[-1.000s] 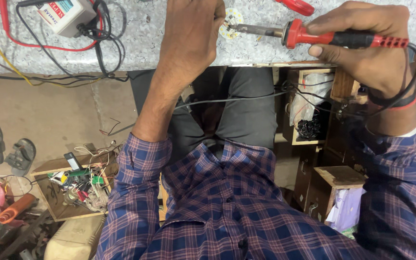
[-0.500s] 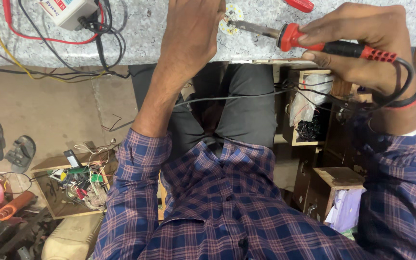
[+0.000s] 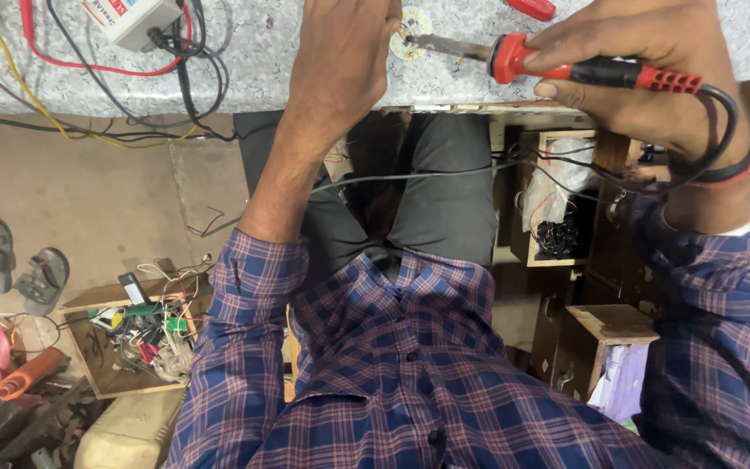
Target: The person sits on the floor and uses a soldering iron to join wires to a small green circuit board and a circular LED module. They repeatedly heat joints, apply solder, and test connections with multimeter probes. The person also retrieves a small plastic bag of components from a nearby shelf.
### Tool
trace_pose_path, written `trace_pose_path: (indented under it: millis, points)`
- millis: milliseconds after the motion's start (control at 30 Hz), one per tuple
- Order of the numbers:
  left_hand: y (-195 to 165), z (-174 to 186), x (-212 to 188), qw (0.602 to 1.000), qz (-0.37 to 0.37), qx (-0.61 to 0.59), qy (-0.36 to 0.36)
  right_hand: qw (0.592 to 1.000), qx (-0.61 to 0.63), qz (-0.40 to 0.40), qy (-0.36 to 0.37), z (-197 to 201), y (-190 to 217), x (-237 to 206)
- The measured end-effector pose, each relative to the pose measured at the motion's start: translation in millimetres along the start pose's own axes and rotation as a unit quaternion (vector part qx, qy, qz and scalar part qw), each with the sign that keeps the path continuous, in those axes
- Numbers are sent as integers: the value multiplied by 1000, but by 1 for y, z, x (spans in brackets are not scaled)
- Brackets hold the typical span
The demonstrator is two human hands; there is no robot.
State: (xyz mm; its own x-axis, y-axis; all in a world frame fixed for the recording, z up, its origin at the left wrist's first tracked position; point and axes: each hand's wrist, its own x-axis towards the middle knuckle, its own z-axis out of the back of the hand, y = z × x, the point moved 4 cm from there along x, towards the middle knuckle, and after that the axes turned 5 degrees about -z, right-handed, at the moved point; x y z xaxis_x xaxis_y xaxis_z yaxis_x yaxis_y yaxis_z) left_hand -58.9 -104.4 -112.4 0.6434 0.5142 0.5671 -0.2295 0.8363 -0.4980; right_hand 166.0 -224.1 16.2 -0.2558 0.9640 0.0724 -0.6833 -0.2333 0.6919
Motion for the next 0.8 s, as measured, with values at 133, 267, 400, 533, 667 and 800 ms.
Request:
trace_pose_path:
  millis: [133,267,400,533,667,800]
  points:
    - [0,5,2,999,7,-36,-8,999,36,7,-25,-7,-18,-4]
    - [-5,9,5,998,12,-51,-28,993,99,-36,-60,-17,-38,-18]
    - [-8,11,6,998,10,-42,-45,983,134,-60,-113,-23,-43,-26]
    - [-6,8,5,999,22,-30,-37,964,167,-139,-153,-21,-46,-30]
    - [-5,7,4,999,27,-15,-27,982,126,-74,-122,-25,-39,-28]
    - [-6,7,3,999,28,-8,-31,984,125,-63,-111,-28,-39,-25]
